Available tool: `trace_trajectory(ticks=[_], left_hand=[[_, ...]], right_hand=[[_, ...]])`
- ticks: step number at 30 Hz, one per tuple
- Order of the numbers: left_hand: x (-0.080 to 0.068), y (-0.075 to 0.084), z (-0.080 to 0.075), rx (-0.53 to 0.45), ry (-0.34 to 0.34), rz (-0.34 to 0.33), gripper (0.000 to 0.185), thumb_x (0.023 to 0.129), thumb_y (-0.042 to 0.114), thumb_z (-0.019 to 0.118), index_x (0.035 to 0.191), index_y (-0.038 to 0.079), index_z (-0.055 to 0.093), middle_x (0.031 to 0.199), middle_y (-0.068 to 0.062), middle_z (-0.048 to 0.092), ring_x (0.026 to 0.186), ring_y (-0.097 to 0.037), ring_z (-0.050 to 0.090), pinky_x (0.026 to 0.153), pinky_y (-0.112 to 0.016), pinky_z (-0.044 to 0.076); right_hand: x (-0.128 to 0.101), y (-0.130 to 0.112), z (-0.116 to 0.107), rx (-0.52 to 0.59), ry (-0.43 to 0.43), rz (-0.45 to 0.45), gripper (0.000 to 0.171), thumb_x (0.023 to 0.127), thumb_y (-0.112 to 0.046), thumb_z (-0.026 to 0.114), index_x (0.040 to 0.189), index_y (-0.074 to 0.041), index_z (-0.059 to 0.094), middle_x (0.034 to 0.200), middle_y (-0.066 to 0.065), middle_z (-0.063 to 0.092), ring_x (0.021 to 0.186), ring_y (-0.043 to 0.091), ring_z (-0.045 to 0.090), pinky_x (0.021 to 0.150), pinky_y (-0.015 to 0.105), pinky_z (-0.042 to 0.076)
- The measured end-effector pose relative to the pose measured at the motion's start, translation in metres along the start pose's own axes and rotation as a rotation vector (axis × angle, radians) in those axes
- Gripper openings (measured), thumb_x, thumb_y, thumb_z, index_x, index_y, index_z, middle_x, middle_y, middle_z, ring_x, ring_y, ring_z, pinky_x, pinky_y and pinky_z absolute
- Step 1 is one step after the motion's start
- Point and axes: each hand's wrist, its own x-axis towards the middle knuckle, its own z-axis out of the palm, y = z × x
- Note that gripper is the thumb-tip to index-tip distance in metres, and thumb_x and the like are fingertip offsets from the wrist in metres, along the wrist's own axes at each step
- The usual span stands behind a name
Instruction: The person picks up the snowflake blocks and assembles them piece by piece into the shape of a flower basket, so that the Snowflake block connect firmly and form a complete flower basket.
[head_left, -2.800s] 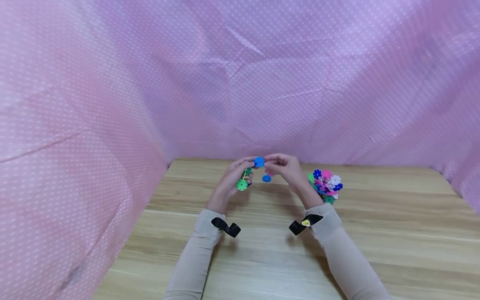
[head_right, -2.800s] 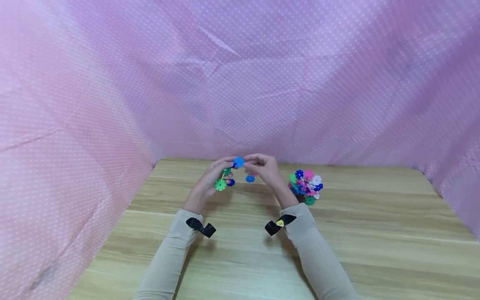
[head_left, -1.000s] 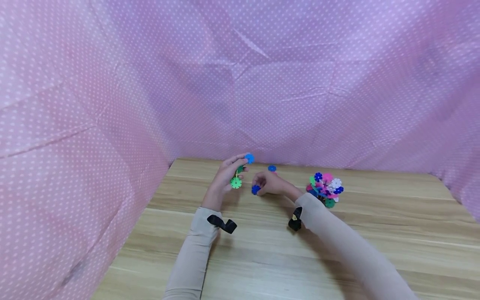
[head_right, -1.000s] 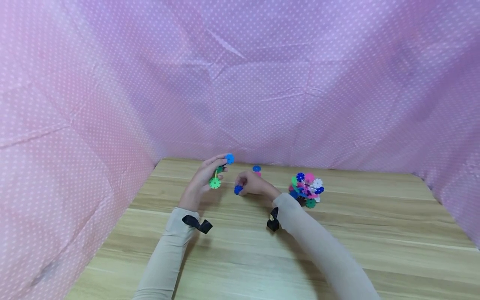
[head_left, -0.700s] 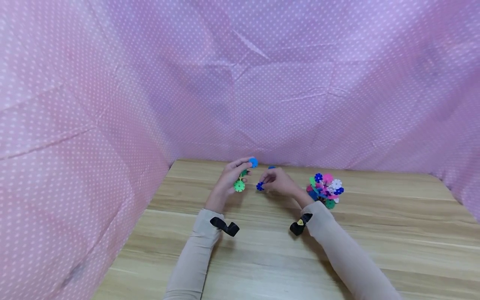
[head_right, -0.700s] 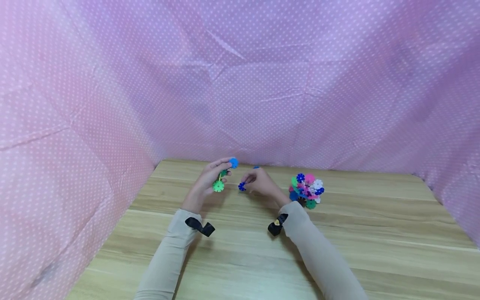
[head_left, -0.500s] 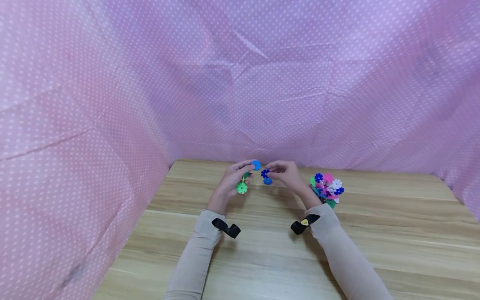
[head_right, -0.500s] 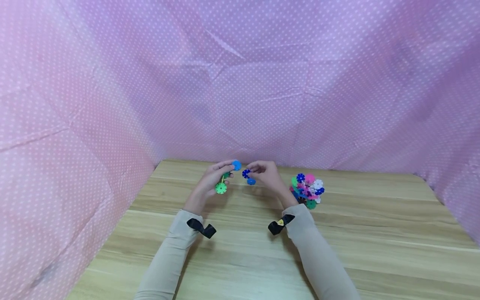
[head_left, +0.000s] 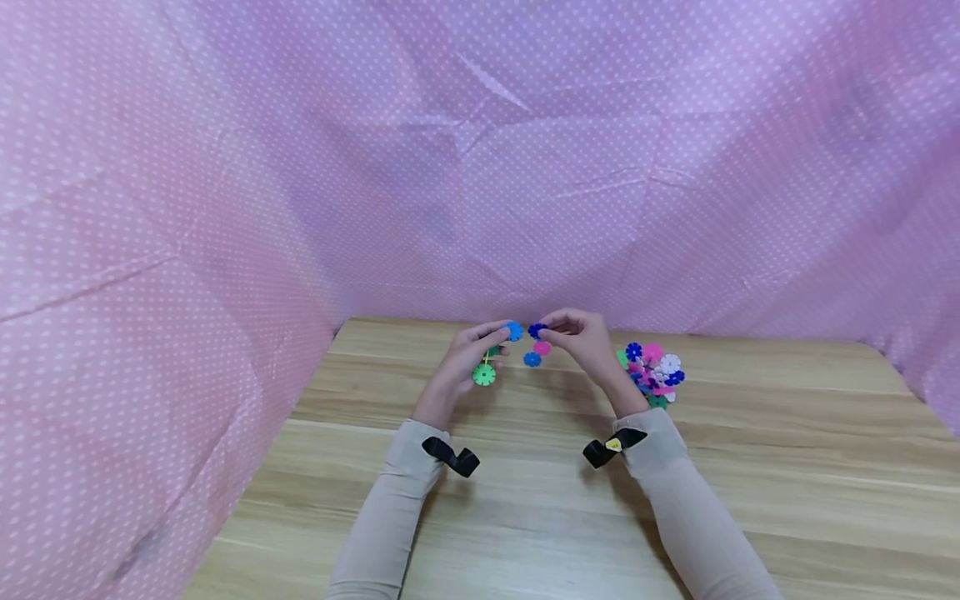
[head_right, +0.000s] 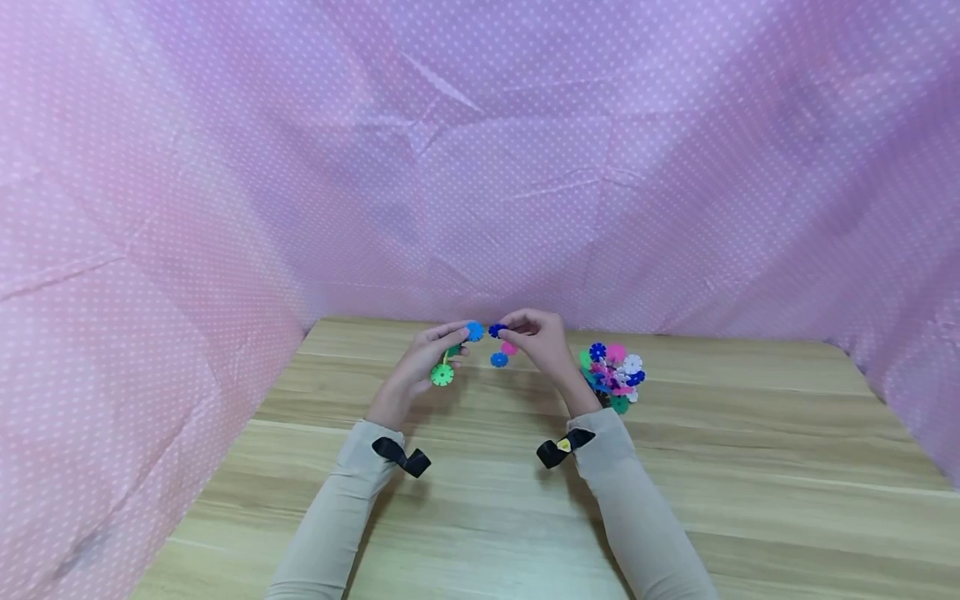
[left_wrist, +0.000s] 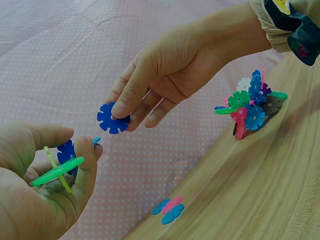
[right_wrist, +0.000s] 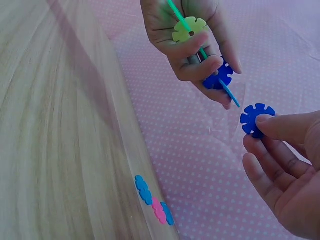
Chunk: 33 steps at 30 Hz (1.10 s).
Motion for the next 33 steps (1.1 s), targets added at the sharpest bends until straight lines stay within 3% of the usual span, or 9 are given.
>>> trace_trajectory(ticks=[8,14,17,20,23,27,33], left_hand=[[0.002,0.002,0.001,0.023,-0.012,-0.003,0.038,0.103,0.023,0.062,0.137,0.008,0.063,0.107,-0.001,0.066,0.091,-0.013,0.065,0.066,-0.019,0.057],[0.002,0.004,0.001,0.023,-0.029,-0.002,0.039,0.104,0.023,0.06,0.139,0.006,0.061,0.109,0.0,0.065,0.093,-0.015,0.065,0.068,-0.018,0.058],[0.003,0.004,0.001,0.017,-0.034,-0.005,0.039,0.105,0.023,0.059,0.14,0.006,0.06,0.108,-0.001,0.065,0.095,-0.017,0.064,0.068,-0.019,0.058],[0.005,0.004,0.0,0.021,-0.033,-0.008,0.04,0.105,0.024,0.059,0.141,0.006,0.06,0.117,-0.009,0.065,0.097,-0.019,0.064,0.072,-0.021,0.059],[0.006,0.004,-0.001,0.044,-0.037,-0.008,0.04,0.105,0.024,0.059,0.14,0.007,0.06,0.126,-0.013,0.064,0.101,-0.019,0.066,0.09,-0.035,0.061],[0.007,0.004,0.0,0.073,-0.057,-0.005,0.04,0.105,0.025,0.058,0.141,0.007,0.06,0.133,-0.012,0.065,0.108,-0.023,0.068,0.109,-0.058,0.046],[0.009,0.007,0.0,0.081,-0.07,0.0,0.042,0.105,0.025,0.059,0.143,0.007,0.058,0.137,-0.014,0.064,0.125,-0.04,0.061,0.108,-0.057,0.047]], right_hand=[[0.0,-0.006,0.004,-0.017,-0.007,-0.002,0.019,0.091,-0.009,0.077,0.102,0.007,0.073,0.101,0.029,0.073,0.081,0.011,0.07,0.074,0.019,0.058],[0.0,-0.006,0.007,-0.007,0.006,0.0,0.017,0.091,-0.005,0.076,0.101,0.009,0.072,0.1,0.031,0.072,0.078,0.007,0.069,0.073,0.018,0.058],[0.0,-0.006,0.009,-0.006,0.016,0.002,0.015,0.091,-0.002,0.075,0.098,0.01,0.071,0.098,0.032,0.072,0.076,0.004,0.07,0.072,0.019,0.058],[0.001,-0.007,0.01,0.003,0.031,0.002,0.014,0.09,-0.001,0.076,0.096,0.01,0.071,0.097,0.033,0.071,0.076,0.011,0.073,0.071,0.02,0.059],[0.002,-0.008,0.012,0.003,0.054,-0.002,0.013,0.089,-0.002,0.077,0.095,0.009,0.072,0.096,0.032,0.072,0.076,0.015,0.073,0.07,0.02,0.059],[0.003,-0.006,0.013,-0.022,0.081,-0.009,0.014,0.088,-0.004,0.079,0.094,0.008,0.075,0.095,0.03,0.073,0.074,0.01,0.071,0.069,0.02,0.059],[0.004,-0.007,0.014,-0.024,0.114,-0.021,0.012,0.087,-0.003,0.08,0.092,0.008,0.076,0.093,0.027,0.075,0.073,0.006,0.071,0.069,0.02,0.059]])
